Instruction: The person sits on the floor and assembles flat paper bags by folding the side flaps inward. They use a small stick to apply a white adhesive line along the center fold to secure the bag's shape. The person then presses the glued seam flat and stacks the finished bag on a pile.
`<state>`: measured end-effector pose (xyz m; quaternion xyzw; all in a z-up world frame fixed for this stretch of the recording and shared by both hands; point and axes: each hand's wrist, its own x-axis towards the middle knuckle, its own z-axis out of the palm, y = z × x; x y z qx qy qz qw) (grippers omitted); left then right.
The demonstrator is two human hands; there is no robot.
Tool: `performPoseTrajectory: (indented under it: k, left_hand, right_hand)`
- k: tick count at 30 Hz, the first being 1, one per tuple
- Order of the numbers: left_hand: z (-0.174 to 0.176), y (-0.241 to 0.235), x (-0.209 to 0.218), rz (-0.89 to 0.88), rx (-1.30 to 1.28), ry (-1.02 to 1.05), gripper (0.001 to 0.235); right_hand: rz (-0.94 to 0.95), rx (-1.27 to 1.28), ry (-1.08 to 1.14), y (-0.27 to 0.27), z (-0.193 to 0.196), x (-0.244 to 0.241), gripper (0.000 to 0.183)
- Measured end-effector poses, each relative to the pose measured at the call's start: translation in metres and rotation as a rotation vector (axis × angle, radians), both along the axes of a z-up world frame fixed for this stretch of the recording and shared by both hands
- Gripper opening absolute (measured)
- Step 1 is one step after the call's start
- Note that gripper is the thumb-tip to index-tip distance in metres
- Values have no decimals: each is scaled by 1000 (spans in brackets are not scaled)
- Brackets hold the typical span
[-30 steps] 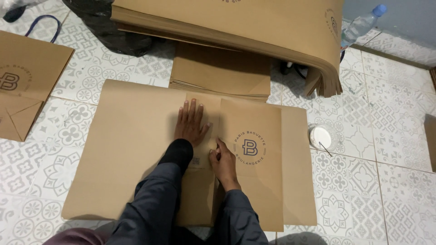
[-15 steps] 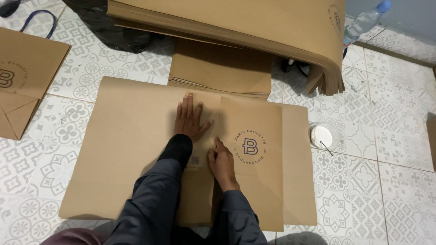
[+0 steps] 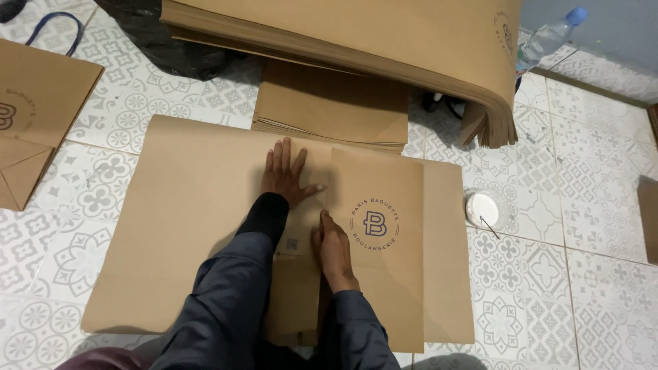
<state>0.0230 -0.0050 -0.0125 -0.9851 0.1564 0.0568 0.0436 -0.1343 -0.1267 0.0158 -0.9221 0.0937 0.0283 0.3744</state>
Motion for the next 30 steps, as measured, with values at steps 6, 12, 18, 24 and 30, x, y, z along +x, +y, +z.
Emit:
performPoseTrajectory:
  k: [6, 12, 18, 24, 30]
  left_hand:
    - [-11, -5, 6, 25, -30, -22, 106]
    - [-8, 2, -17, 17, -156, -35, 93]
    - [1, 25, -67, -16, -240, 85, 88]
    - [-7, 43, -106, -43, -291, 22, 84]
    - [-17, 40, -101, -25, -206, 48, 91]
  right_hand:
    - [26, -43, -50, -3, -26, -2, 49]
    - [12, -34, -62, 2, -15, -3, 47]
    - [14, -5, -83, 1, -15, -1, 51]
    - [-15, -28, -69, 5, -9, -1, 51]
    - [-48, 78, 28, -3, -2, -6, 61]
